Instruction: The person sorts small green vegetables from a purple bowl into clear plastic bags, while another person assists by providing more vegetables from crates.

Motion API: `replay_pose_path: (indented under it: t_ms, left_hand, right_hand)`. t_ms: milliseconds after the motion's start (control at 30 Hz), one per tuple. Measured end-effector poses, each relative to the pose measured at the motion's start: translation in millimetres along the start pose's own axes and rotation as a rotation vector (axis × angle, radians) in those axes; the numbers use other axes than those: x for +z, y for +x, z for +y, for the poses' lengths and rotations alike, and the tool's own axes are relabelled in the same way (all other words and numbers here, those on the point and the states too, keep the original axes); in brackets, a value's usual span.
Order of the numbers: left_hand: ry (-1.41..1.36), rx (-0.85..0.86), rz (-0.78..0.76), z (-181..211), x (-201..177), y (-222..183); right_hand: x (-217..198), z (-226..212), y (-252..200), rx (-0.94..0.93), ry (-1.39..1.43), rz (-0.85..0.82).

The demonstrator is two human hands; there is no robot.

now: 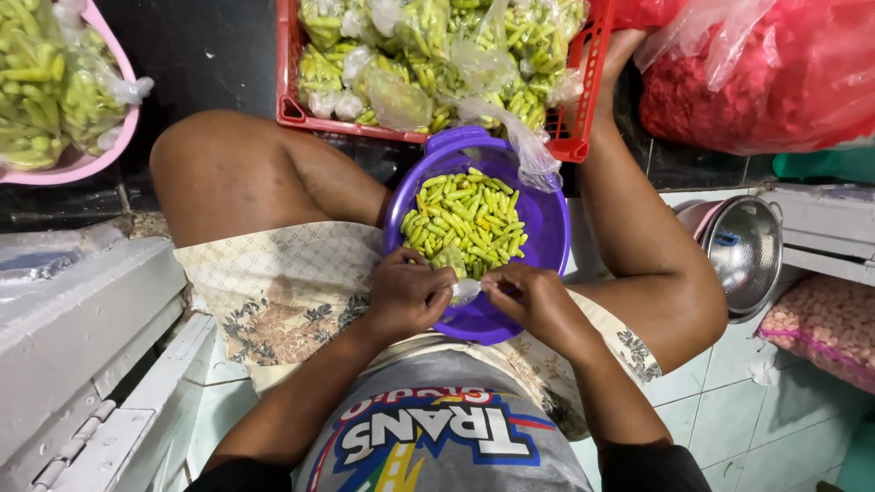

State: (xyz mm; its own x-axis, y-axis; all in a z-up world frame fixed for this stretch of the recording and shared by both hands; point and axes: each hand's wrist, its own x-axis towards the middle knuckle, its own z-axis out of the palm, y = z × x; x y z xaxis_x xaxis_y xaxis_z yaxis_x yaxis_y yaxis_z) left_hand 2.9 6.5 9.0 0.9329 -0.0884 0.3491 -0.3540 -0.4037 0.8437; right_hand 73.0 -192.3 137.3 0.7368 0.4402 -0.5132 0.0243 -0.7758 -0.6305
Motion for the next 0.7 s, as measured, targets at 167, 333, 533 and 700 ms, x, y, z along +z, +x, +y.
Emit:
replay_pose_path:
  t_ms: [167, 333, 533, 700]
  left_hand:
    - [0.013, -0.003, -0.008, -3.2, 4.3, -4.3]
    - [0.014, -0.005, 0.010, 2.1, 1.4, 0.5]
    - [-0.006, -0.024, 0.020, 9.4, -7.5, 10.0]
    - [-0.012, -0.025, 0.021, 6.9, -5.4, 8.8]
  right_hand:
    - [20.9, 34.1, 8.3, 0.065, -0.003, 0.018]
    - [12.7, 78.2, 12.5, -0.027, 0.430, 0.224]
    - [14.9, 78.6, 10.3, -0.073, 0.973, 0.265]
    - [23.5, 66.9, 14.7, -0.134, 1.404, 0.175]
